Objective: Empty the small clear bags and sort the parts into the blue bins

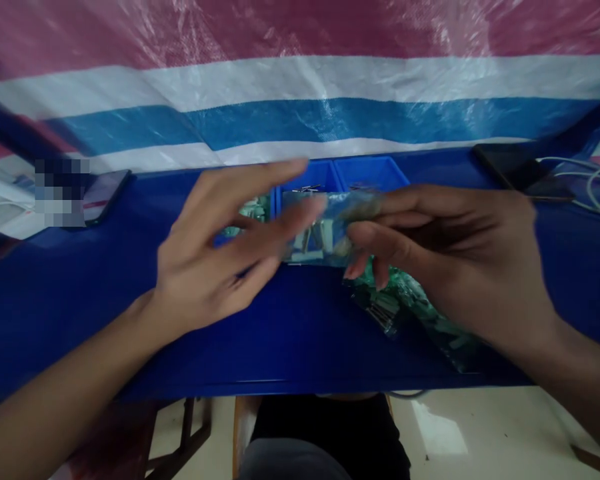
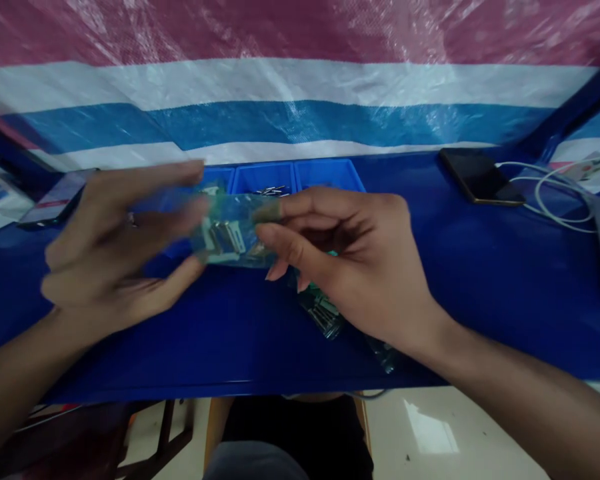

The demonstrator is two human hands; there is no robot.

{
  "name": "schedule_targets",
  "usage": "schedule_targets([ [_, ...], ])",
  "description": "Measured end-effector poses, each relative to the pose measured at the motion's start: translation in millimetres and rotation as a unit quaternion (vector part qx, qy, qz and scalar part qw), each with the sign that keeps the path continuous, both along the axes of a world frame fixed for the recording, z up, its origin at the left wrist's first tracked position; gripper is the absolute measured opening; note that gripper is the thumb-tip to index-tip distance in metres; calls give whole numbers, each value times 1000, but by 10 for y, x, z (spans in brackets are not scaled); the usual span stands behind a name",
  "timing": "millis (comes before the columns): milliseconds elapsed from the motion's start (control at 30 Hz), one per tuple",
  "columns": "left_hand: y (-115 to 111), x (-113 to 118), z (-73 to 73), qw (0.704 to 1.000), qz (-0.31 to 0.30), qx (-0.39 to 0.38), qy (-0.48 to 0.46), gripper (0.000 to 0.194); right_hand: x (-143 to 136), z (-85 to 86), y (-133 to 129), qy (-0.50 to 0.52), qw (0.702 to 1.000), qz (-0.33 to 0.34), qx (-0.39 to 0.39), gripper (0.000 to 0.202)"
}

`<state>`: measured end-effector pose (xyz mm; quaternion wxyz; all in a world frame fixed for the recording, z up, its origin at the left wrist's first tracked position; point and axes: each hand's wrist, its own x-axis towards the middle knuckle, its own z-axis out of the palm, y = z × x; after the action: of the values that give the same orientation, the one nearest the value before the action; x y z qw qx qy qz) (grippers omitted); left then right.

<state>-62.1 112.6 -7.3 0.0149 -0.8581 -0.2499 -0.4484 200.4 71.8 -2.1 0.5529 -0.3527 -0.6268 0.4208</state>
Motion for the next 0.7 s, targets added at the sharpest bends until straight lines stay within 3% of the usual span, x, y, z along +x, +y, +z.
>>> schedule_targets([
  [100,2,-17,27,981,-12,188,43,47,-9,-19,40,70,987,117,-80,22],
  [167,28,-61,64,975,-2,218,39,44,3,-31,55,83,982,147,-88,17],
  [233,86,-132,98,985,32,170,14,34,44,-19,81,58,988,130,-58,10],
  [333,243,-280,98,992,110,39,-55,20,189,72,162,-76,995,50,46,9],
  [400,367,-387,63,991,117,-32,-61,32,326,156,235,-213,969,35,122,12],
  [500,489,-494,-8,985,137,-107,14,21,515,232,324,-382,905,105,152,24],
  [600,495,-484,-64,979,165,-69,99,21,623,217,358,-463,858,163,150,45],
  [700,430,-400,-65,977,173,10,127,26,680,185,353,-478,844,177,168,52],
])
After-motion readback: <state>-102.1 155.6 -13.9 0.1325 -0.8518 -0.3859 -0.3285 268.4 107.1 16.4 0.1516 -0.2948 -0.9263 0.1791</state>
